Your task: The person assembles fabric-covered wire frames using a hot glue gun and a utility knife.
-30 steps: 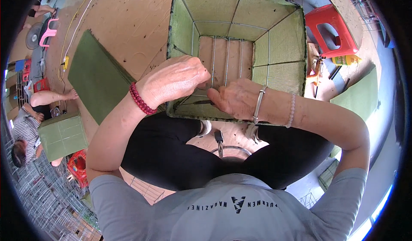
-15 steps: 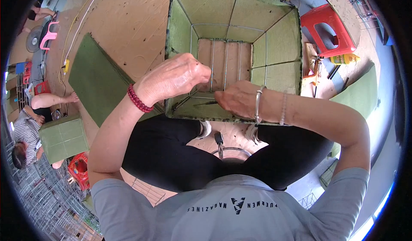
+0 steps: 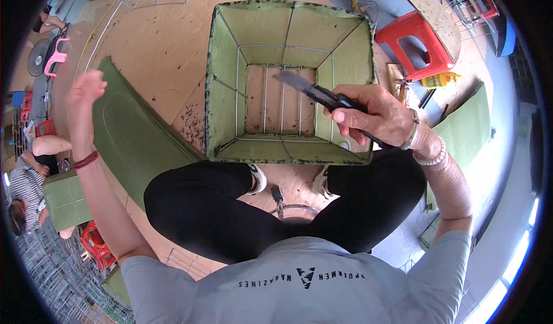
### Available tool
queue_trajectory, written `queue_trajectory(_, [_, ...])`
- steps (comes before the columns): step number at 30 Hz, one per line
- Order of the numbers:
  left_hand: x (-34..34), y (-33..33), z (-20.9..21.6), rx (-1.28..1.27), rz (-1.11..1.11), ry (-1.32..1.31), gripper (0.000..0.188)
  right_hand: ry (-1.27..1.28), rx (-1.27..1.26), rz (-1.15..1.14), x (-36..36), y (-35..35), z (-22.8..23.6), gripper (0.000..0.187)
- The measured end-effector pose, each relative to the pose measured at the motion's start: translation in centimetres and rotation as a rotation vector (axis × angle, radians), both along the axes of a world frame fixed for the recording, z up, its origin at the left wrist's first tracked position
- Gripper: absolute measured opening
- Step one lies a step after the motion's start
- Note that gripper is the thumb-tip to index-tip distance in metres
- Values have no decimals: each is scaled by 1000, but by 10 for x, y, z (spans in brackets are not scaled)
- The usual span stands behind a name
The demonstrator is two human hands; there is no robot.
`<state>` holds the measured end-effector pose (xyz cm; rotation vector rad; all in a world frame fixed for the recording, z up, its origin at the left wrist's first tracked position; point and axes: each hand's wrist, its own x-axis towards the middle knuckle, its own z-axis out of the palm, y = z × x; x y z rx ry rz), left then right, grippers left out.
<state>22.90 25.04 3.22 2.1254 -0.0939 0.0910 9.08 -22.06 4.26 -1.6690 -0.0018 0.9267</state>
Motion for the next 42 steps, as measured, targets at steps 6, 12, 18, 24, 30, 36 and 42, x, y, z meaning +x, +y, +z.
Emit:
queue_trajectory(6, [-19, -2, -16, 420, -168, 48, 30, 16, 243, -101, -23, -14, 4, 31])
queue_trajectory(12, [-23, -66, -1, 352, -212, 23, 34, 18, 364, -352, -51, -28, 25, 47])
queue_trajectory(18, [-25, -99, -10, 1033, -224, -220, 39, -150, 510, -655, -96, -73, 37, 57])
queue_trajectory(24, [27, -188, 0, 476, -219, 66, 23, -384, 528, -1009, -149, -134, 28, 66])
queue_trajectory(30, [3, -234, -1, 811, -234, -842, 28, -392, 571, -1228, -230, -195, -22, 61])
queue_trajectory(36, [-61, -259, -9, 283, -956, 267, 33, -153, 787, -1538, -308, -239, -117, 48])
queue_trajectory(42, [-124, -285, -38, 162, -1377, 795, 42, 82, 721, -1673, -314, -224, -176, 38])
